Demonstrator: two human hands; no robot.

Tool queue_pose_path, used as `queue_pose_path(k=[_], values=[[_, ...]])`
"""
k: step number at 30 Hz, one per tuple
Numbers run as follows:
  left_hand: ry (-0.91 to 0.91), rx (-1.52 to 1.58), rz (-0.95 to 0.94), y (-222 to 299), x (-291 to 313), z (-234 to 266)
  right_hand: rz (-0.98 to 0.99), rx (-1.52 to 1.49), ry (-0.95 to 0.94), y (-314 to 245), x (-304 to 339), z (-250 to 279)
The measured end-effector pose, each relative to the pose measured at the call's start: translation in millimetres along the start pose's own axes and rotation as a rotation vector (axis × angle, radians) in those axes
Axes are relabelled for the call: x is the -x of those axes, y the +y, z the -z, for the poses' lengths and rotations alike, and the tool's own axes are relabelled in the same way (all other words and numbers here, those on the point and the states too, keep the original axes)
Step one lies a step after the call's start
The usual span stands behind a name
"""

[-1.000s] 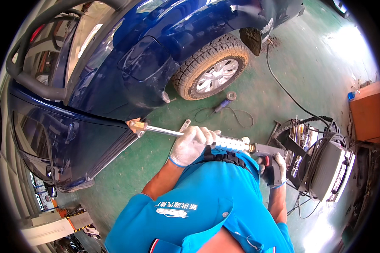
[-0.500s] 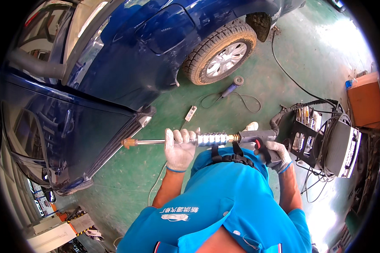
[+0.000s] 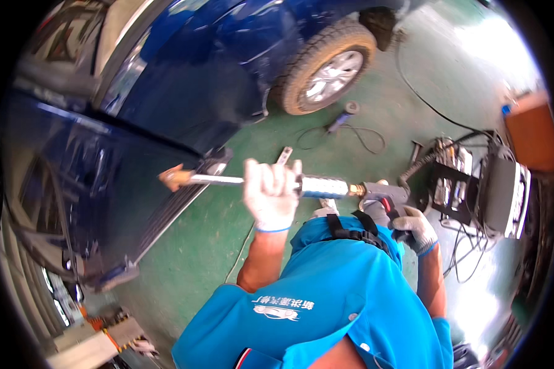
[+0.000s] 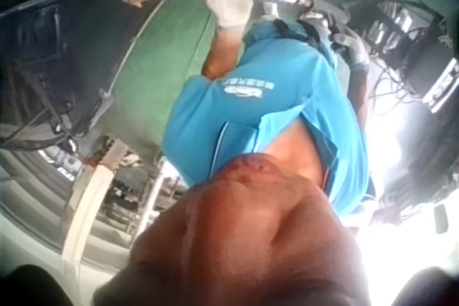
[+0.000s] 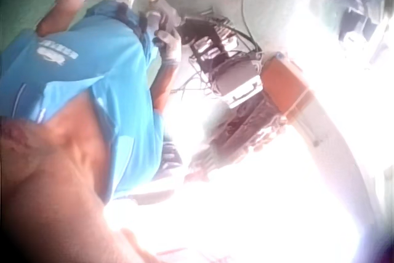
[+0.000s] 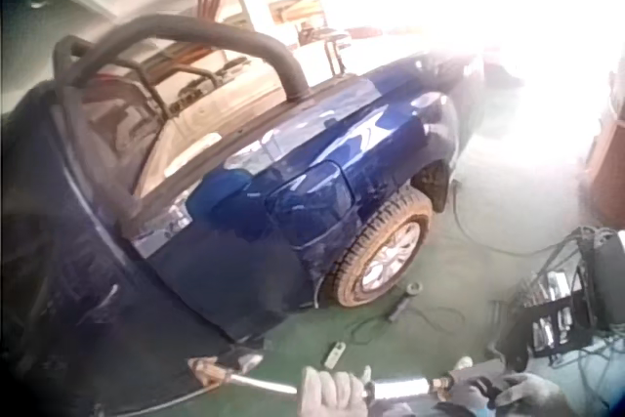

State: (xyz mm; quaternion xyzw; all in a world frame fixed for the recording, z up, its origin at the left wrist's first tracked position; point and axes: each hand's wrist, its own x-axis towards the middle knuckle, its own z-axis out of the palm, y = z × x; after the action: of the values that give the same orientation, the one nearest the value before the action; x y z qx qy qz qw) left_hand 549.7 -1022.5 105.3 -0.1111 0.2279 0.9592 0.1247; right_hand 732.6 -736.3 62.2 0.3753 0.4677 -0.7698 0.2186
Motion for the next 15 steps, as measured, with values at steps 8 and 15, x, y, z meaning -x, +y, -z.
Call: queue_pose_path(k=[8,15], values=[[-0.601,-0.319,-0.318,45,-2,-32,0.009,0.043,-0.018,3,-47,89],[-0.223,-0.499,-0.286,-20,17,-54,0.296,-0.192,0.027,-63,-52,148]])
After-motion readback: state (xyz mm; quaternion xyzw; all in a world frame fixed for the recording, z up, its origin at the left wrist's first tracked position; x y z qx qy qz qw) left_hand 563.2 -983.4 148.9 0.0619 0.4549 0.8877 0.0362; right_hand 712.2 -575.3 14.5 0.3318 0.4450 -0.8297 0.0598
